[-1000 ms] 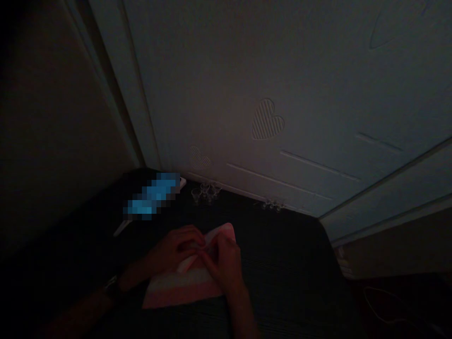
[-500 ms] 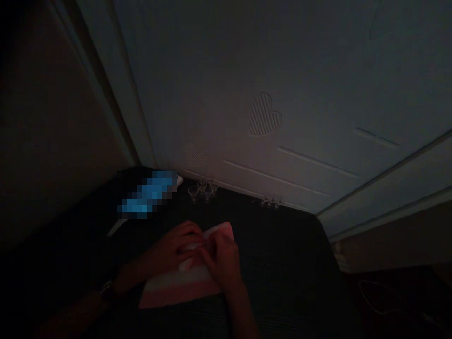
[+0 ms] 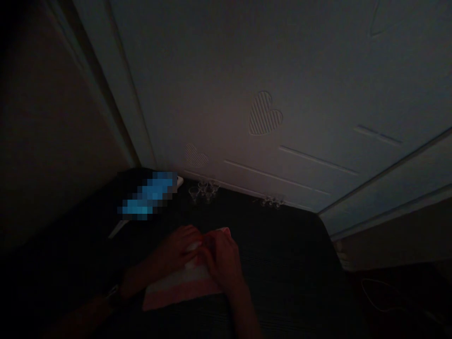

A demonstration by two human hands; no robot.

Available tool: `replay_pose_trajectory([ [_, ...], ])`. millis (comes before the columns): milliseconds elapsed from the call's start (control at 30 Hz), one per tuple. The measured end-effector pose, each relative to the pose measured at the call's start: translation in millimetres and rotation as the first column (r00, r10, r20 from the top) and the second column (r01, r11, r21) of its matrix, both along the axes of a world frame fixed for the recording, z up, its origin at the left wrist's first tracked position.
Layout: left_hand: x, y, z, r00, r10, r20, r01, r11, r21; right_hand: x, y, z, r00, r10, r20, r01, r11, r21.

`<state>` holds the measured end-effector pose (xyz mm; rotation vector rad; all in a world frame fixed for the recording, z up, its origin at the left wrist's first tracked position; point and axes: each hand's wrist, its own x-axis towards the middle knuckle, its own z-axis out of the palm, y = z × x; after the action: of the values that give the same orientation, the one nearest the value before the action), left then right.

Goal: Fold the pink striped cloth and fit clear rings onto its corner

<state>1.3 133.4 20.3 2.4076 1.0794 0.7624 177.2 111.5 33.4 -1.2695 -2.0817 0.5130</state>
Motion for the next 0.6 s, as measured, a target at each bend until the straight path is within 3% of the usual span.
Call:
replay_pose_trajectory([
  [267, -3, -1, 7.1, 1.000, -0.005, -0.025, 0.004, 0.999, -0.034, -2, 1, -0.1, 0.999, 0.016, -0.030, -0.017, 1.000, -0.023],
  [600, -5, -2, 11.6, 0.997, 0.039, 0.065, -0.033, 0.995, -0.091, -2, 1, 3.3, 0.999, -0.003, -0.033, 0.001, 0.998, -0.059],
])
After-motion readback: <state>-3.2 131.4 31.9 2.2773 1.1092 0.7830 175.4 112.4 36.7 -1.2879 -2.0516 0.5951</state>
